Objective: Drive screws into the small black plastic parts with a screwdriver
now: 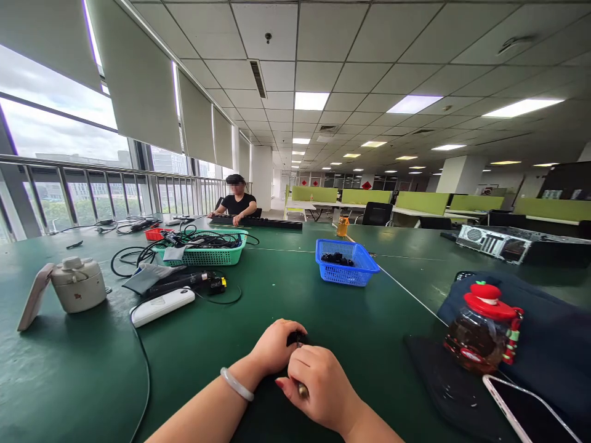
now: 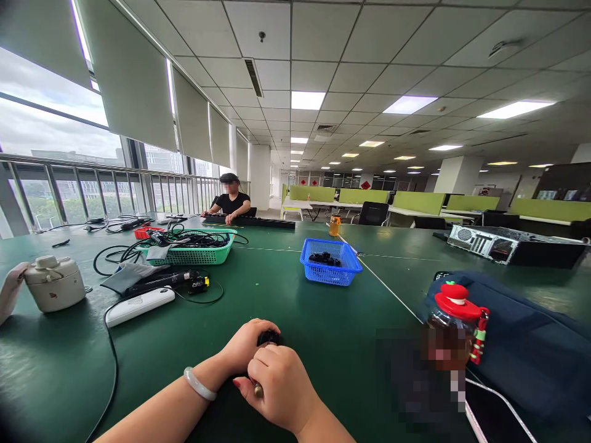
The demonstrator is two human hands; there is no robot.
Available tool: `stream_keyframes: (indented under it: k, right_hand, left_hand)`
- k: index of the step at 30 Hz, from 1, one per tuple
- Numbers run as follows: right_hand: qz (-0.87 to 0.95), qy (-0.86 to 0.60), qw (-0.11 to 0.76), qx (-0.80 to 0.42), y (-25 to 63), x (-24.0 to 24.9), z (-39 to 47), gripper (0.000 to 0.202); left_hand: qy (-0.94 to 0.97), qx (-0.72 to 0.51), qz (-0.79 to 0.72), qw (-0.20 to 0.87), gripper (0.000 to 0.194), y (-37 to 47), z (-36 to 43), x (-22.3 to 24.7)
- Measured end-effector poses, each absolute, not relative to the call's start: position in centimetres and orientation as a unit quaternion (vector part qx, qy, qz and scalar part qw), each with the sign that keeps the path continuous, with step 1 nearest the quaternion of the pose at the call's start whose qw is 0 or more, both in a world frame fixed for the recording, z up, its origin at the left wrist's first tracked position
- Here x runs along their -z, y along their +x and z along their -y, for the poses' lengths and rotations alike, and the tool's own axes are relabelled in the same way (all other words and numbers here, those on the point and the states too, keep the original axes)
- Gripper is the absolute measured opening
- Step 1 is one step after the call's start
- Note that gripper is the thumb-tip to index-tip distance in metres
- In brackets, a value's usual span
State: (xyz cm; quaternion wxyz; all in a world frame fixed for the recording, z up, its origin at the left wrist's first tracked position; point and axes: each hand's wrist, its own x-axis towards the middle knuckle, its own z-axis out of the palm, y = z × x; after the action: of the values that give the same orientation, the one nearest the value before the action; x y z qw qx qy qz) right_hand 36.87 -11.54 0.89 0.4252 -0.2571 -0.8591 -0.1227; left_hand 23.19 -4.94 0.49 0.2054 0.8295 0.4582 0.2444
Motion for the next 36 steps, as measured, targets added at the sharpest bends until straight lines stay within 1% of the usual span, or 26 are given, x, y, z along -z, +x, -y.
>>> stream_keyframes:
  k: [8, 16, 23, 36]
  right_hand:
    - [0.862, -0.278, 0.408, 0.116, 36.88, -0.82, 11.41, 0.046]
    - [0.861, -0.269, 0.414, 0.12, 36.99, -0.85, 11.46, 0.046]
    - [0.865, -0.262, 0.411, 0.118, 36.9, -0.87, 11.58, 0.047]
    - [0.864, -0.273, 0.402, 0.128, 37.04, -0.84, 11.62, 0.046]
  left_hand:
    - [0.833, -0.245, -0.452, 0.206, 0.035, 23.11, 4.81, -0.29]
    - [0.83, -0.236, -0.46, 0.207, 0.038, 23.16, 4.91, -0.48]
    - [0.828, -0.238, -0.461, 0.213, 0.035, 23.14, 4.69, -0.22]
    - [0.829, -0.239, -0.459, 0.212, 0.035, 23.03, 4.63, -0.06]
